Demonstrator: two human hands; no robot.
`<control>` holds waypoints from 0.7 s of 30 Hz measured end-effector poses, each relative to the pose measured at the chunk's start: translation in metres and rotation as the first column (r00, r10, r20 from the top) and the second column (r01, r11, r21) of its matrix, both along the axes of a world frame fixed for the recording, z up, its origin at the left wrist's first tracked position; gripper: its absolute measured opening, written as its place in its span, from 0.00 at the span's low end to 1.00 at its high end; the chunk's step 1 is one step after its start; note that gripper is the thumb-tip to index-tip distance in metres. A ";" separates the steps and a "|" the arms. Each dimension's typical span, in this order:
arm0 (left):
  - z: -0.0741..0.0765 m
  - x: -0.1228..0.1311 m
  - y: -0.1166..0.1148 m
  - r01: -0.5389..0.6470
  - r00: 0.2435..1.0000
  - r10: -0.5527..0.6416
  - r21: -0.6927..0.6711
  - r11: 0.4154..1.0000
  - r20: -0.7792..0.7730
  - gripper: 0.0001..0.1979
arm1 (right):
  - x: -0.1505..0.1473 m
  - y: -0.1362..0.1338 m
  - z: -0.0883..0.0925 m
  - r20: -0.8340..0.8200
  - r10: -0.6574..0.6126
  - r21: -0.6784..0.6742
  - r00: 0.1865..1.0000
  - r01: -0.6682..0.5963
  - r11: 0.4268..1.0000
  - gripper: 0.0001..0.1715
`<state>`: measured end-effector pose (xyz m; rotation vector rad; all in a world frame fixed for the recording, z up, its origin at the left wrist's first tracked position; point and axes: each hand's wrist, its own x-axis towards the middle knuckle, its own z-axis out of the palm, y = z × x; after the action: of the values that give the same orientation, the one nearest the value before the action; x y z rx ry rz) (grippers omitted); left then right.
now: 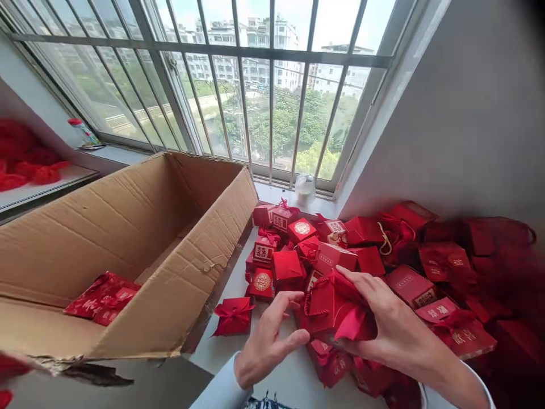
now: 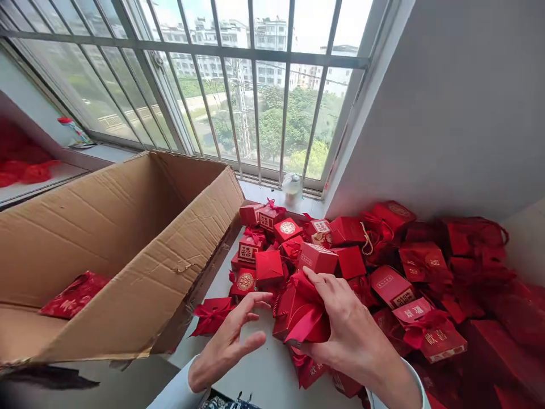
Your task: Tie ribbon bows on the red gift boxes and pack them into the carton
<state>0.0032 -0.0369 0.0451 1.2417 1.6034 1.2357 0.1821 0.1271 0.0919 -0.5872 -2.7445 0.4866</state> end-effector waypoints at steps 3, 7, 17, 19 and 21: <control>0.040 -0.021 -0.050 -0.040 0.959 0.044 0.018 0.999 -0.281 0.32 | -0.043 -0.018 0.021 -0.082 0.151 0.107 0.985 -0.142 0.984 0.50; 0.093 -0.071 -0.133 0.019 0.853 -0.026 -0.018 1.000 -0.521 0.23 | -0.110 -0.045 0.051 -0.117 0.339 0.142 0.933 -0.322 0.936 0.49; 0.145 -0.258 -0.246 -0.435 0.443 0.275 0.064 0.898 -0.853 0.12 | -0.343 -0.123 0.105 -0.033 0.488 0.046 0.872 -0.487 0.872 0.57; 0.125 -0.285 -0.251 -0.563 0.355 0.371 0.121 0.817 -0.858 0.13 | -0.393 -0.138 0.086 0.082 0.509 -0.030 0.857 -0.509 0.860 0.64; 0.098 -0.304 -0.254 -0.612 0.348 0.410 0.127 0.780 -0.843 0.13 | -0.437 -0.149 0.056 0.264 0.476 -0.108 0.839 -0.465 0.879 0.70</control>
<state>-0.3007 -0.2905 0.1427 1.3004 2.9824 0.7111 -0.2552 -0.0223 0.1477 0.0364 -3.1668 0.6063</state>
